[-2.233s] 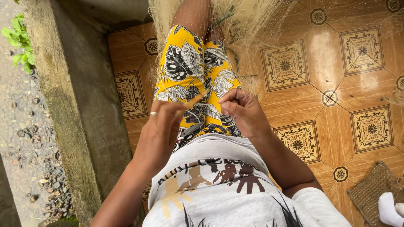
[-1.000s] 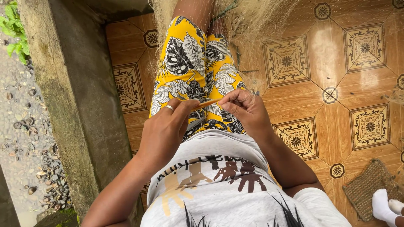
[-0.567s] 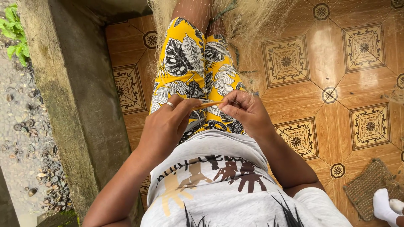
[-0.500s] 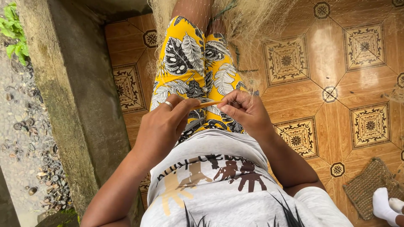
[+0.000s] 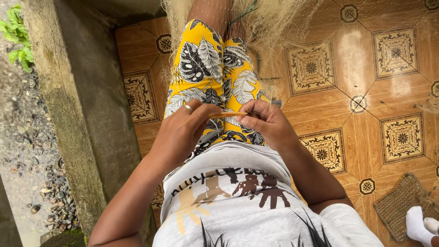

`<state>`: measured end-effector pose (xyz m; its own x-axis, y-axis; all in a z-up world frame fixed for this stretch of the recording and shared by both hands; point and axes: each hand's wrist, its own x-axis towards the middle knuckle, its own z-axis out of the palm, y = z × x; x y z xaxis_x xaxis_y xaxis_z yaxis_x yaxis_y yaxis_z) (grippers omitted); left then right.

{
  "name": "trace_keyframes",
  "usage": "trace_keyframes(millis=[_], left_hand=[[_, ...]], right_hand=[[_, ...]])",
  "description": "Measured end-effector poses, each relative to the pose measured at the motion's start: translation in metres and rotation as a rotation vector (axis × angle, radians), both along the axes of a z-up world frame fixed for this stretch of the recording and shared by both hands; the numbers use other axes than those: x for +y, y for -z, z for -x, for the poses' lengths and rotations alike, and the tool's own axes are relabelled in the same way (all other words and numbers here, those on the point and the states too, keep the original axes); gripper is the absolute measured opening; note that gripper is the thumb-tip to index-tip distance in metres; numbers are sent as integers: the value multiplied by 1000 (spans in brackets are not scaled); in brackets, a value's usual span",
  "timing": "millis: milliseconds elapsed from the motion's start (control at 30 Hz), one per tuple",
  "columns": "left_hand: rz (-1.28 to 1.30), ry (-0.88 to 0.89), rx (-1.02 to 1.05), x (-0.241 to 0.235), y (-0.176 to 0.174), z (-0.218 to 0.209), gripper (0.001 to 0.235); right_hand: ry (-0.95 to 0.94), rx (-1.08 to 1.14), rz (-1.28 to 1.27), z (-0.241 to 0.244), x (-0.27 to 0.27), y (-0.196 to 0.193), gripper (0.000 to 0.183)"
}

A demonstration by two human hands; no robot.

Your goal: Repairing a fishing net by tying knots with a shuttle and line while sitting on the floor

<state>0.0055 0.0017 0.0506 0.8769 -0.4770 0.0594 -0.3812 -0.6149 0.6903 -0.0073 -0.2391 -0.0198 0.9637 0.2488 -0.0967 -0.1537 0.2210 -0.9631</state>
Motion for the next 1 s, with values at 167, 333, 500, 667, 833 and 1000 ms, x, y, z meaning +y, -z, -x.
trace_keyframes(millis=[167, 333, 500, 667, 833, 1000], left_hand=[[49, 12, -29, -3, 2, -9, 31], [129, 25, -38, -7, 5, -14, 25], [103, 61, -107, -16, 9, -18, 23], [91, 110, -170, -29, 2, -19, 25], [163, 143, -100, -38, -9, -19, 41], [205, 65, -125, -40, -18, -15, 80]], right_hand=[[-15, 20, -54, -1, -1, -1, 14], [-19, 21, -91, -2, 1, -8, 14], [-6, 22, -131, -2, -1, -5, 15], [1, 6, -126, -3, -2, -11, 14], [18, -22, -110, -2, -6, -2, 14], [20, -34, -121, 0, -7, 5, 14]])
